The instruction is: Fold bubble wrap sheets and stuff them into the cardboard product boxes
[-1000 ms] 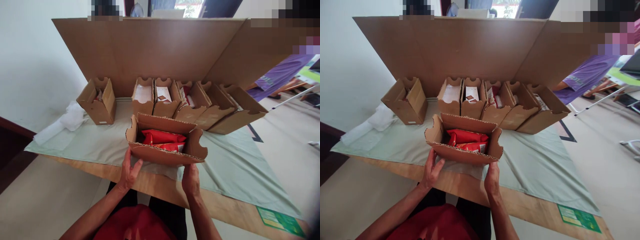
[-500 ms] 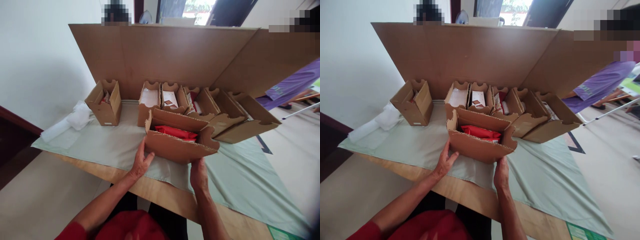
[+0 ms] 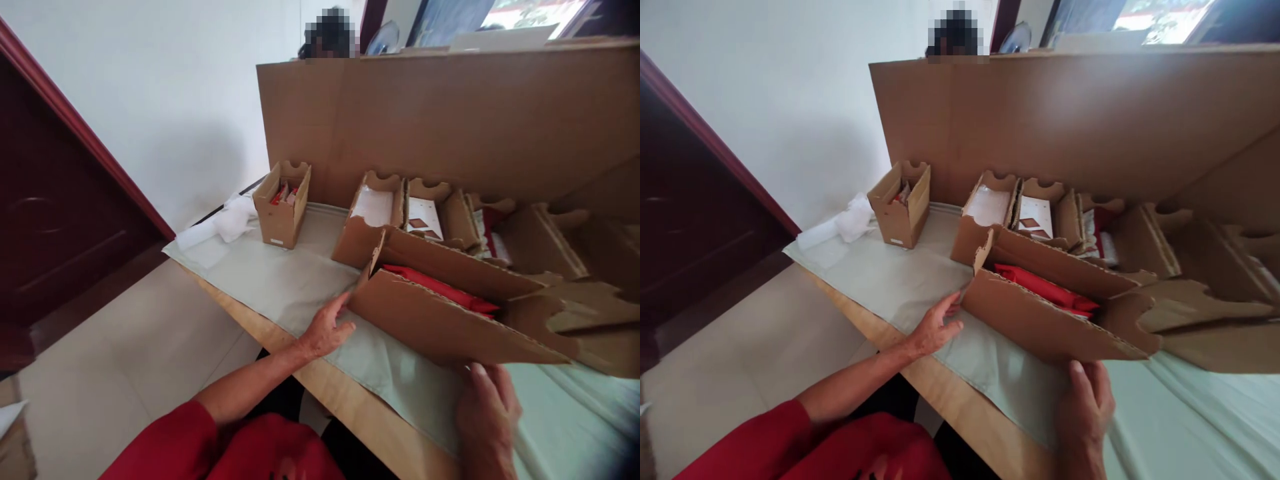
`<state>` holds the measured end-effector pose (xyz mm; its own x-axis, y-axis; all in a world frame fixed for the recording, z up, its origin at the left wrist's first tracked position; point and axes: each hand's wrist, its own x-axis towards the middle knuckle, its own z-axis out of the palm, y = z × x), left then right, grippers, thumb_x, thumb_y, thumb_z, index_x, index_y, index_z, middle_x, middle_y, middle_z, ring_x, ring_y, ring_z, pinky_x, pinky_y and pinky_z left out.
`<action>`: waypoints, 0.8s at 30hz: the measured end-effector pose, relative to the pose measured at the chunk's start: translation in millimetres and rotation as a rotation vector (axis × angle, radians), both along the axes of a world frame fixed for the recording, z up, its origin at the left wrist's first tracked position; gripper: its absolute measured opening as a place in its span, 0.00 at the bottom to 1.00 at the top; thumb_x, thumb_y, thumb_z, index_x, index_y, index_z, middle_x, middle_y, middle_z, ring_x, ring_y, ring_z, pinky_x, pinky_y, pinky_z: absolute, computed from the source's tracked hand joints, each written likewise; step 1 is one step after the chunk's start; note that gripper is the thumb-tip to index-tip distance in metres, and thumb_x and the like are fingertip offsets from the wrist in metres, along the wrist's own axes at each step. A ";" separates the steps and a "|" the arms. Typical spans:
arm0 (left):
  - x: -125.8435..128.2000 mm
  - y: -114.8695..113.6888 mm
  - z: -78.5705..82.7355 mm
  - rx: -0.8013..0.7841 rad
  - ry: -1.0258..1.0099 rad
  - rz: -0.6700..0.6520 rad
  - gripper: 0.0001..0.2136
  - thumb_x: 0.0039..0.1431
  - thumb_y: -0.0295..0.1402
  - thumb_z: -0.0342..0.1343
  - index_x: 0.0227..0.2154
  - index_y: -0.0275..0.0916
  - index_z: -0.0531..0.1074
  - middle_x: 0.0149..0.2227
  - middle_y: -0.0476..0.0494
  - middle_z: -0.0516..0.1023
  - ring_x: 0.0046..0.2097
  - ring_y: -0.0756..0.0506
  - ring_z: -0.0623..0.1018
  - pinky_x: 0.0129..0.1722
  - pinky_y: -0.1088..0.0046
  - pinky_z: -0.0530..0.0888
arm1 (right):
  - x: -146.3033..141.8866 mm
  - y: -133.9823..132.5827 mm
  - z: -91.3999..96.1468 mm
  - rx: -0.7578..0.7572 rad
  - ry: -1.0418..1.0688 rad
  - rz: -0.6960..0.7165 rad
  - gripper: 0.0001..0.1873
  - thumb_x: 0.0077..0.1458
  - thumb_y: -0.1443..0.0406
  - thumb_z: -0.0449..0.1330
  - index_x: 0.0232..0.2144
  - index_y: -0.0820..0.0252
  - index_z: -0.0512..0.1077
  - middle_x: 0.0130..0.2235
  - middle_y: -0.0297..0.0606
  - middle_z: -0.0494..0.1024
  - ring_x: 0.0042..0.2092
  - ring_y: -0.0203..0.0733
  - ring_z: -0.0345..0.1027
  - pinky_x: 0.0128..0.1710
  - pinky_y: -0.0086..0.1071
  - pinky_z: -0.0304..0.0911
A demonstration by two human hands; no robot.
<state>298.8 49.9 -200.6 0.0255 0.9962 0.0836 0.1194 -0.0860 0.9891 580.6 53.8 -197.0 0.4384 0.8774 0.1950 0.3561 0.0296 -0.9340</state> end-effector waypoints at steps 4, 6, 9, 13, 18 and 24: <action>18.8 2.8 3.4 0.002 -0.020 -0.047 0.44 0.51 0.34 0.62 0.71 0.36 0.53 0.70 0.28 0.60 0.64 0.30 0.71 0.63 0.46 0.71 | -9.3 -0.3 7.3 -0.146 0.027 -0.037 0.30 0.37 0.45 0.66 0.39 0.57 0.72 0.37 0.42 0.77 0.41 0.53 0.70 0.44 0.45 0.64; 27.7 7.3 3.6 -0.006 -0.016 -0.086 0.47 0.50 0.34 0.64 0.72 0.38 0.51 0.72 0.29 0.56 0.66 0.29 0.69 0.64 0.45 0.70 | -8.1 1.3 9.5 -0.197 -0.037 -0.097 0.28 0.35 0.45 0.65 0.36 0.54 0.72 0.37 0.45 0.78 0.39 0.54 0.71 0.42 0.47 0.63; 17.7 11.1 4.5 0.032 0.044 -0.129 0.43 0.51 0.35 0.65 0.70 0.41 0.56 0.72 0.32 0.58 0.67 0.30 0.68 0.65 0.45 0.69 | -3.9 3.5 11.2 -0.189 -0.078 -0.225 0.23 0.34 0.45 0.64 0.31 0.50 0.71 0.35 0.49 0.78 0.36 0.56 0.71 0.41 0.50 0.63; -60.4 9.0 12.8 0.213 0.260 0.208 0.30 0.57 0.34 0.59 0.64 0.40 0.67 0.68 0.34 0.66 0.69 0.33 0.65 0.69 0.46 0.63 | -2.1 4.9 13.7 -0.199 -0.139 -0.247 0.20 0.34 0.46 0.62 0.29 0.48 0.68 0.33 0.47 0.76 0.35 0.57 0.70 0.41 0.51 0.63; -192.7 12.9 29.7 0.210 0.734 0.814 0.20 0.58 0.29 0.56 0.54 0.35 0.76 0.72 0.30 0.56 0.72 0.31 0.58 0.72 0.47 0.55 | -6.5 8.1 22.2 -0.292 -0.229 -0.226 0.19 0.37 0.46 0.58 0.28 0.49 0.65 0.31 0.46 0.74 0.37 0.58 0.70 0.40 0.49 0.63; -261.6 47.1 33.3 0.000 0.930 0.833 0.22 0.57 0.29 0.59 0.55 0.30 0.74 0.73 0.22 0.50 0.75 0.25 0.49 0.70 0.40 0.51 | -15.5 6.1 36.1 -0.353 -0.229 -0.216 0.21 0.38 0.46 0.55 0.31 0.52 0.64 0.33 0.44 0.73 0.38 0.56 0.70 0.42 0.47 0.64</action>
